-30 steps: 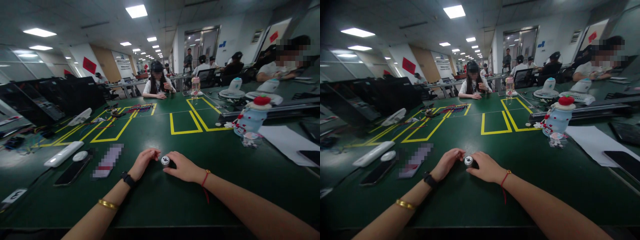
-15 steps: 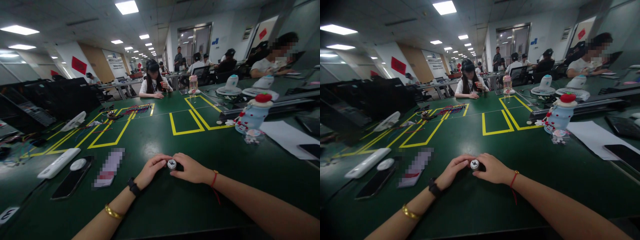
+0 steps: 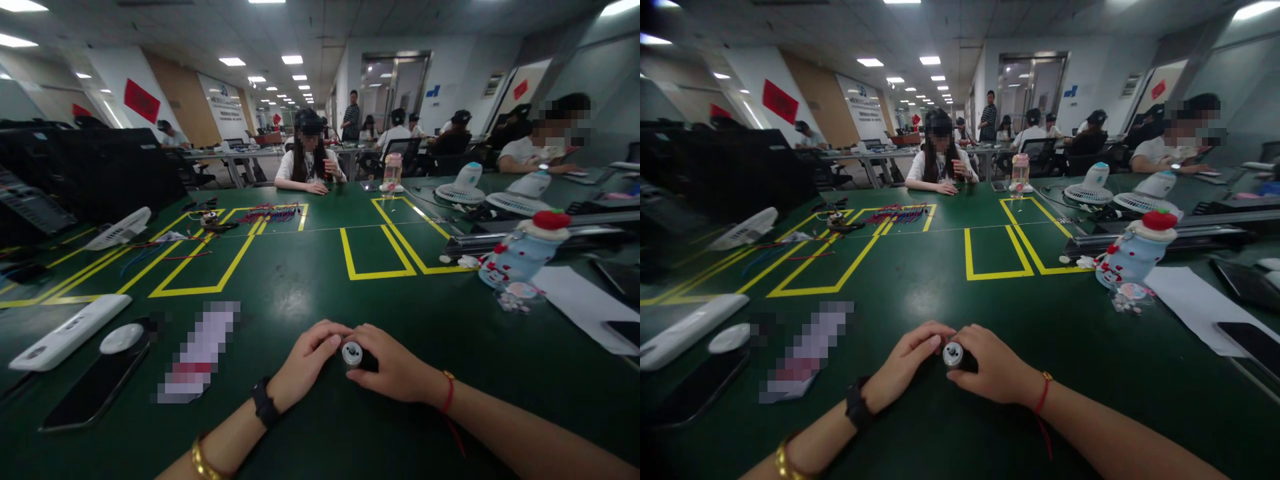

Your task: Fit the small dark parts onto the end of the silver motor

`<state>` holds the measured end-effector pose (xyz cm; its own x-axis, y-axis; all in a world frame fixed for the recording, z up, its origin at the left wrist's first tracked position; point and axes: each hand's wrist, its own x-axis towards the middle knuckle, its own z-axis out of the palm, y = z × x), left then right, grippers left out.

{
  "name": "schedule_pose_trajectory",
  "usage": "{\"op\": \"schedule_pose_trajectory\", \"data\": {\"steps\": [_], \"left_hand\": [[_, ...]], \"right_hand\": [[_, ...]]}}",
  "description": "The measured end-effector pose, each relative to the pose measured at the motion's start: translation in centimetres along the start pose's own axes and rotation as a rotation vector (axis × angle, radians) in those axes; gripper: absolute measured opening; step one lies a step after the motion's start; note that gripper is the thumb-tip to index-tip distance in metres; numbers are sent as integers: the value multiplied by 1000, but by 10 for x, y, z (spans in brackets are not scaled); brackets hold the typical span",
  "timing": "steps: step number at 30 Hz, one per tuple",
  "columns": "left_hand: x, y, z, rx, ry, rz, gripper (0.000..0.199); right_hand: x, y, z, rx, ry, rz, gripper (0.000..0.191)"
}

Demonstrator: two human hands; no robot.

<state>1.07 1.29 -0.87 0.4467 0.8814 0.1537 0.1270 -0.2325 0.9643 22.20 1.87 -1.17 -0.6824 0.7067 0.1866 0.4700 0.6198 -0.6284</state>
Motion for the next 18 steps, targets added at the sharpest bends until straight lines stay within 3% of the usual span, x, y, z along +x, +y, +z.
{"op": "schedule_pose_trajectory", "data": {"steps": [18], "left_hand": [[1,9,3,79,3,44,16]], "right_hand": [[5,-2,-1,118,-49,51,32]]}}
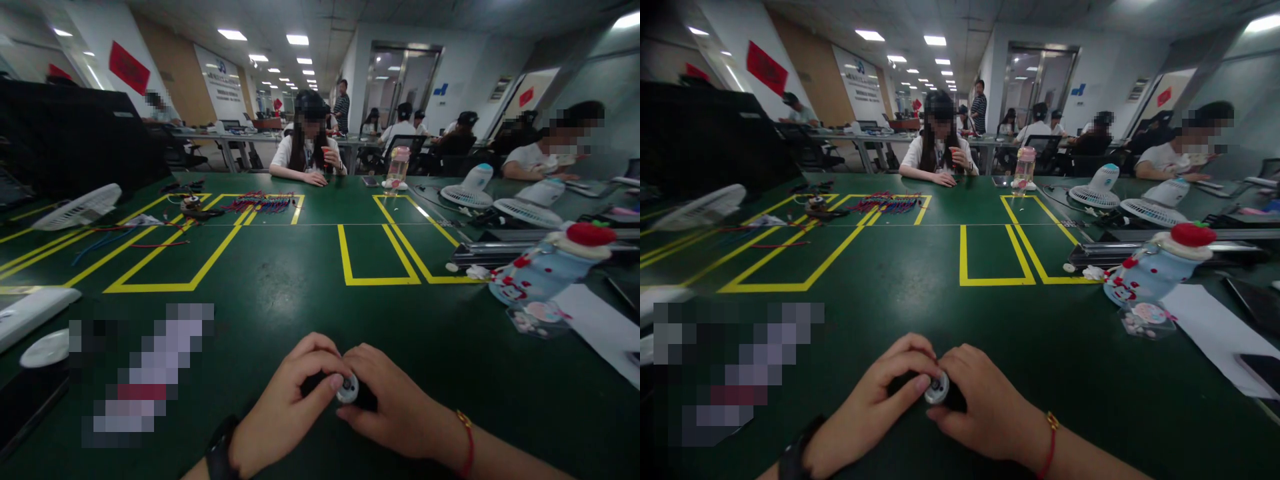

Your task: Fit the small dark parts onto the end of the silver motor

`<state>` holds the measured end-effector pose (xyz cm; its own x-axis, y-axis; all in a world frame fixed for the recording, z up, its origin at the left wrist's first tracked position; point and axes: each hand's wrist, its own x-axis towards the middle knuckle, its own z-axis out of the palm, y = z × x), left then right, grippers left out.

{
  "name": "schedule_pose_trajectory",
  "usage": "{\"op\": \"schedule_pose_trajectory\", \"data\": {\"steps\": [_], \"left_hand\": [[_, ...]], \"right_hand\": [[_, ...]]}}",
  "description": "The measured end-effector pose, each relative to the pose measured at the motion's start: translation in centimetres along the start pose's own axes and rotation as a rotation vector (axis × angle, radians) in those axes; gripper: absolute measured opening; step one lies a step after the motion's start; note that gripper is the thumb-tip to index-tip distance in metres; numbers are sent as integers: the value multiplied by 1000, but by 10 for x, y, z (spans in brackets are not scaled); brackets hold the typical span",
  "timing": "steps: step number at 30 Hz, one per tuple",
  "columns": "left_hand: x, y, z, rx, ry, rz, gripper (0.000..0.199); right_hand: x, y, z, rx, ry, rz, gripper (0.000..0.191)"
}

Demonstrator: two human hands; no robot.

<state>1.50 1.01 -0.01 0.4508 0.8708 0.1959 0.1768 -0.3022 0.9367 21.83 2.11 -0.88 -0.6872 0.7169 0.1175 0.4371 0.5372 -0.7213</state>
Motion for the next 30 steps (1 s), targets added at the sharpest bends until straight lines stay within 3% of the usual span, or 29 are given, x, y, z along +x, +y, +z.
{"op": "schedule_pose_trajectory", "data": {"steps": [12,30], "left_hand": [[7,4,-2,-10,-46,-31,11],[1,-1,3,-80,102,-85,12]], "right_hand": [[1,2,-1,-2,-18,-6,26],[1,3,-4,-12,19,-40,27]]}}
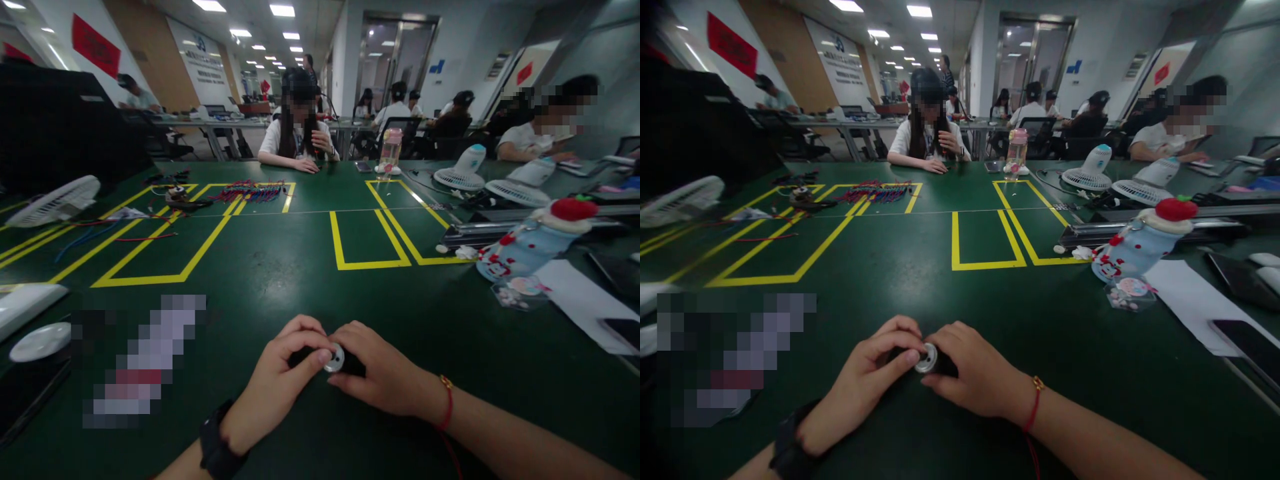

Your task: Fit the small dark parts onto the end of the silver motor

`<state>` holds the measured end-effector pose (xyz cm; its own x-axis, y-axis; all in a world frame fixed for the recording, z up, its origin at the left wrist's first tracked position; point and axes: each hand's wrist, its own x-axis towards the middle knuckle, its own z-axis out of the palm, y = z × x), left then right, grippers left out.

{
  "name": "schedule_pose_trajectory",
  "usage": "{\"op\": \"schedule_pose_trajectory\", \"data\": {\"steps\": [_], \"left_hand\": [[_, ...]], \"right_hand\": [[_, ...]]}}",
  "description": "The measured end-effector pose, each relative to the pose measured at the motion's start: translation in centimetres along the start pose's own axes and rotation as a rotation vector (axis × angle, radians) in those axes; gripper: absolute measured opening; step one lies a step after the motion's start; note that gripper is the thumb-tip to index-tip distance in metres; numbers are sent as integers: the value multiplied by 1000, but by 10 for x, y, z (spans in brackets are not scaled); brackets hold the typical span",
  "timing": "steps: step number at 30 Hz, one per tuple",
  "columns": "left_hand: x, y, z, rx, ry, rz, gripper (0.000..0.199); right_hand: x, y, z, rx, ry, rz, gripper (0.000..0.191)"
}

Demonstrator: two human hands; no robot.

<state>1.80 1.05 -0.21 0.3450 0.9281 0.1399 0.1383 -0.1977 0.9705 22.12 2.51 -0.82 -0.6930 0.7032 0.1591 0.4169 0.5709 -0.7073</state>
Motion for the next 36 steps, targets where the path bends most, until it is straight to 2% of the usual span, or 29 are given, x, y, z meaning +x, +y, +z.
{"op": "schedule_pose_trajectory", "data": {"steps": [5,10,16,22,26,32,34,36], "left_hand": [[-3,-1,-5,-32,45,7,12],[-6,-6,-19,28,18,-12,12],[-7,-15,-27,222,-69,-18,14],[-5,-21,-23,541,-149,9,11],[-6,-22,-21,627,-164,12,13],[-5,-20,-26,505,-189,20,22],[-5,-18,-30,352,-112,-20,21],[-5,-18,-33,135,54,-93,19]], "right_hand": [[-1,1,-1,-3,3,4,28],[-3,1,-1,19,15,6,34],[-4,2,-2,48,12,-23,36],[-5,4,-1,66,27,-29,35],[-5,4,-1,50,27,-44,35],[-6,3,-2,35,37,-49,34],[-7,3,-2,40,37,-52,35],[-7,3,-2,42,38,-54,36]]}}
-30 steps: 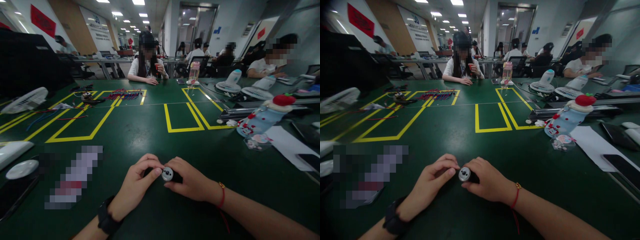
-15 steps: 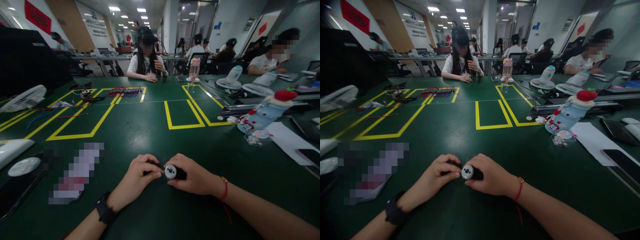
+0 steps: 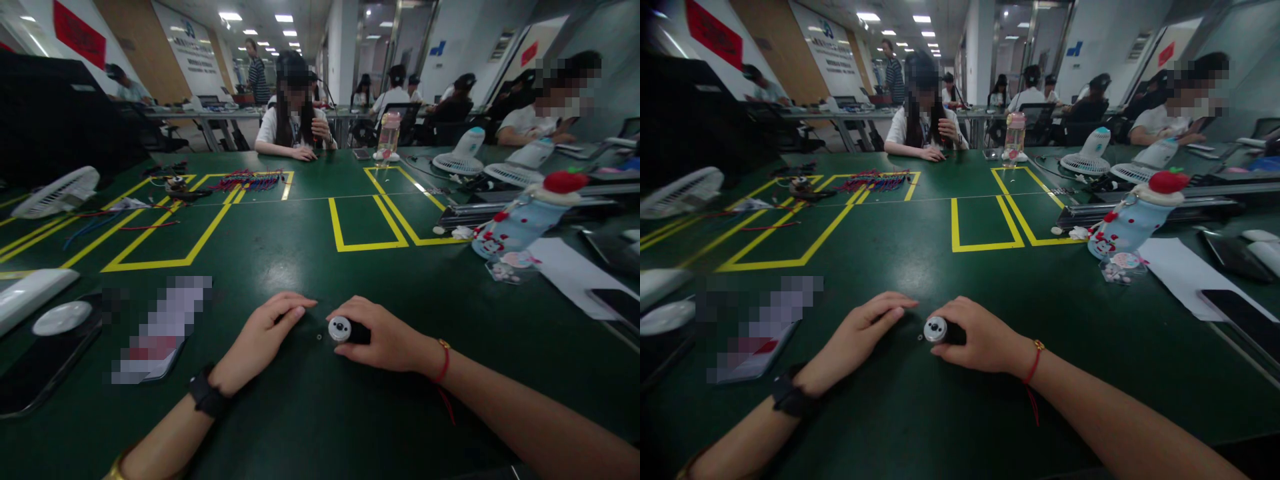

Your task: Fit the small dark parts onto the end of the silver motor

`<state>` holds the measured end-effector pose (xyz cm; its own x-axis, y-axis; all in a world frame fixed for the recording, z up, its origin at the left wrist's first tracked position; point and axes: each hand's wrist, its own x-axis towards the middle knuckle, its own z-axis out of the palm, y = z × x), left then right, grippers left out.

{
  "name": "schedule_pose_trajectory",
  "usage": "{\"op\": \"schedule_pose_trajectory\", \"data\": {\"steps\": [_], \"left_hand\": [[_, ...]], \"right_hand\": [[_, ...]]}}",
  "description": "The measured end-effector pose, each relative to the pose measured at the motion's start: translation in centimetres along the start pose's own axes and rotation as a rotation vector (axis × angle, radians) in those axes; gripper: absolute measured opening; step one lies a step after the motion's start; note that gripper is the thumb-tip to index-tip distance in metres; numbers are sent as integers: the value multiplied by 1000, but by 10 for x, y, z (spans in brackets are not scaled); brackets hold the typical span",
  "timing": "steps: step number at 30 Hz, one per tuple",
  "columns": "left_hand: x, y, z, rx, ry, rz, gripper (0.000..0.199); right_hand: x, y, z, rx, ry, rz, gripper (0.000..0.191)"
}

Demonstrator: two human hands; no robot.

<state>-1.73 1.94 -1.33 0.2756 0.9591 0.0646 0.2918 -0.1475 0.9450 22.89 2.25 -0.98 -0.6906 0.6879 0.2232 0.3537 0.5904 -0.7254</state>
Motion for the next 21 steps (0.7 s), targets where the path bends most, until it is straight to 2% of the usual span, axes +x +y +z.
{"op": "schedule_pose_trajectory", "data": {"steps": [3,8,11,17,21], "left_hand": [[-1,-3,-5,-261,204,-90,21],[2,-8,-10,-521,311,-106,21],[3,-6,-11,-647,309,-134,17],[-2,-6,-16,-815,225,-243,46],[-3,-10,-20,-911,181,-328,50]], "right_hand": [[-2,0,-2,-4,2,1,37],[-7,1,-8,-11,10,35,37],[-9,3,-8,-15,23,43,38],[-10,4,-6,2,31,60,39],[-12,4,-6,41,31,90,43]]}}
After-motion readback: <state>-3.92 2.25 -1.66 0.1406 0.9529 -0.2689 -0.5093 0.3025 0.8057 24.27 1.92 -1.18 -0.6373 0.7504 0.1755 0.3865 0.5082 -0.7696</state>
